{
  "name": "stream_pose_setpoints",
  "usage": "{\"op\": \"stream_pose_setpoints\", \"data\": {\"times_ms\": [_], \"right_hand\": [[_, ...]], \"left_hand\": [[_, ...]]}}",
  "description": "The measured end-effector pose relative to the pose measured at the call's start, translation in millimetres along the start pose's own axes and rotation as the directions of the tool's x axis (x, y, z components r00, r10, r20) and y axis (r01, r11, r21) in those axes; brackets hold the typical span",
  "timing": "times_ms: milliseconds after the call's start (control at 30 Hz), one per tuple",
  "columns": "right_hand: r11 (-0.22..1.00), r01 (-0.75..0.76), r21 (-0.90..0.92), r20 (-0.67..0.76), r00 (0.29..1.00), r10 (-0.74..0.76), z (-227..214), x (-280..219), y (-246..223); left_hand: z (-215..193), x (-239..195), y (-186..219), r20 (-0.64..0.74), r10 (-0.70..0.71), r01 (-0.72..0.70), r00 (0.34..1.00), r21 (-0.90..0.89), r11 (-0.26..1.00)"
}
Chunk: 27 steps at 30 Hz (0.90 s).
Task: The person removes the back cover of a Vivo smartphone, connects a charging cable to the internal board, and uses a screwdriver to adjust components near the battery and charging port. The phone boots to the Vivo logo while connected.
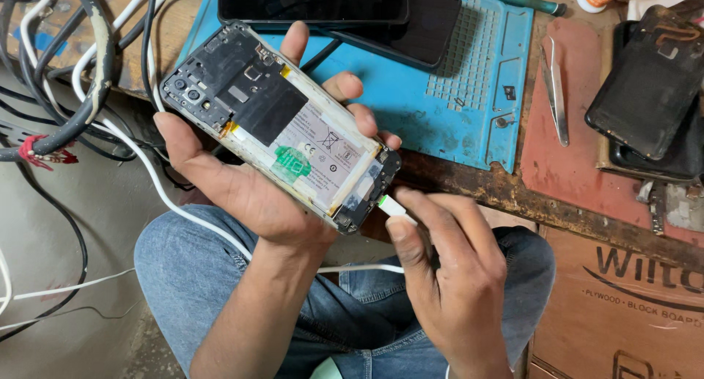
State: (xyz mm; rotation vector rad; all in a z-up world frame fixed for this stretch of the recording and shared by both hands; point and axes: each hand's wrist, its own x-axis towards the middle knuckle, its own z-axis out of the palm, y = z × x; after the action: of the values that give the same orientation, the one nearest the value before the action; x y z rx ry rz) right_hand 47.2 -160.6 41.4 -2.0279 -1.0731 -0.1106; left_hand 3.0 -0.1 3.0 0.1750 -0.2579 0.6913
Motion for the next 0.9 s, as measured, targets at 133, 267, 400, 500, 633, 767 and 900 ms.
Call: {"op": "stream_pose_setpoints", "data": {"times_ms": [133,267,400,500,633,767,900], "right_hand": [[0.956,0.288,-0.054,-0.060,0.955,-0.291,0,-1,1],[0.985,0.139,0.097,-0.124,0.984,-0.127,6,-11,8],[0.926,-0.210,0.313,-0.161,0.949,0.270,5,-16,21],[0.826,-0.151,0.543,-0.143,0.953,0.268,12,-13,33],[0.550,-0.092,0.830,-0.135,0.924,0.358,19,-12,39],[0.578,-0.122,0.807,-0.079,0.947,0.310,22,-10,44],[0.466,-0.170,0.868,-0.017,0.929,0.370,27,-6,53]], "left_hand": [[-2,-4,-7,0.019,0.014,-0.015,1.000,0.035,0.999],[2,-6,-13,-0.154,0.047,0.012,0.987,0.363,0.932],[18,-7,-12,-0.192,0.047,0.070,0.980,0.558,0.827],[27,-9,-18,-0.217,0.002,0.126,0.976,0.578,0.806],[28,-7,-25,-0.219,0.028,0.112,0.975,0.600,0.792],[24,-7,-24,-0.132,0.117,0.017,0.984,0.730,0.683],[23,-10,-22,-0.066,0.121,-0.028,0.990,0.764,0.644]]}}
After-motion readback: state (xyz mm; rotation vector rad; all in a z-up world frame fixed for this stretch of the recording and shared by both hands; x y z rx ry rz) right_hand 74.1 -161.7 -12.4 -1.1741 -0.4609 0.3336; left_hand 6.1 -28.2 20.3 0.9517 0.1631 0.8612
